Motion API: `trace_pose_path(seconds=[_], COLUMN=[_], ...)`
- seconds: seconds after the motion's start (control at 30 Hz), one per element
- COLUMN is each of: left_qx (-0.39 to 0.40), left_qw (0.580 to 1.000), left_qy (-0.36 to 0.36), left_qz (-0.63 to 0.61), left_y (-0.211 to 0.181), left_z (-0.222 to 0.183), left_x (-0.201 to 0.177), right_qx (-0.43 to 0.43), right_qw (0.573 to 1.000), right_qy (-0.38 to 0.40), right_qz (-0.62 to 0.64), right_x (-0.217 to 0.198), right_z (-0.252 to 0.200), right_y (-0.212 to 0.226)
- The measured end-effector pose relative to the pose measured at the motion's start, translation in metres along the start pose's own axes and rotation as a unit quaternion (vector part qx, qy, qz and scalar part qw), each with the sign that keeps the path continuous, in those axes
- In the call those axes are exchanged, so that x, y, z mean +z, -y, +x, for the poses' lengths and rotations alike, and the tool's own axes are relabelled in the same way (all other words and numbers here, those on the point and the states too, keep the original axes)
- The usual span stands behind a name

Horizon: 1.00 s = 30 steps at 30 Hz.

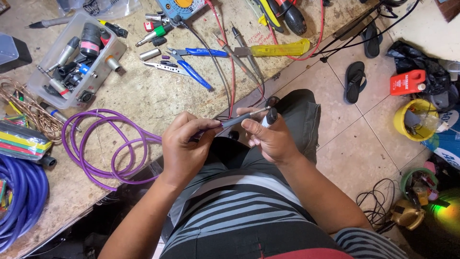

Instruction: The person is preparing wires and connectors, then soldering them together at an electronics repair bench.

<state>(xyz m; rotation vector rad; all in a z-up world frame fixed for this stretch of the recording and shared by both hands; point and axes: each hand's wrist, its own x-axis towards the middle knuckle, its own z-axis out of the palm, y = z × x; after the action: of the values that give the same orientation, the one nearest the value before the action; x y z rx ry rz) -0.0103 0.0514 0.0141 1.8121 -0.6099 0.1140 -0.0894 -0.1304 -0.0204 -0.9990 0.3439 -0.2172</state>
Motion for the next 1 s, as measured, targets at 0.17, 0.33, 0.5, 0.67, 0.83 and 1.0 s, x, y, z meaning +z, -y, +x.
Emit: trace_pose_path(seconds=[0.17, 0.33, 0.5, 0.67, 0.83, 1.0], left_qx=[0.001, -0.019, -0.037, -0.043, -0.036, -0.025], left_qw=[1.000, 1.000, 0.998, 0.996, 0.995, 0.994], left_qy=[0.002, 0.014, 0.047, 0.079, 0.094, 0.101], left_qz=[0.013, 0.010, -0.001, -0.014, -0.007, -0.019], left_y=[0.003, -0.001, -0.005, -0.003, 0.000, -0.010], left_z=[-0.002, -0.003, 0.000, 0.000, 0.003, 0.011], left_x=[0.001, 0.002, -0.003, -0.005, -0.006, -0.003], right_qx=[-0.001, -0.007, -0.034, -0.076, -0.130, -0.154], right_qw=[1.000, 1.000, 0.997, 0.991, 0.981, 0.974], right_qy=[-0.007, -0.010, 0.005, 0.040, 0.037, 0.035], right_qz=[0.001, -0.015, -0.071, -0.099, -0.136, -0.164], right_x=[0.004, 0.001, -0.005, -0.009, -0.018, -0.013], right_z=[-0.002, -0.001, 0.002, 0.001, 0.004, 0.004], right_y=[0.003, 0.002, 0.003, 0.021, 0.023, 0.025])
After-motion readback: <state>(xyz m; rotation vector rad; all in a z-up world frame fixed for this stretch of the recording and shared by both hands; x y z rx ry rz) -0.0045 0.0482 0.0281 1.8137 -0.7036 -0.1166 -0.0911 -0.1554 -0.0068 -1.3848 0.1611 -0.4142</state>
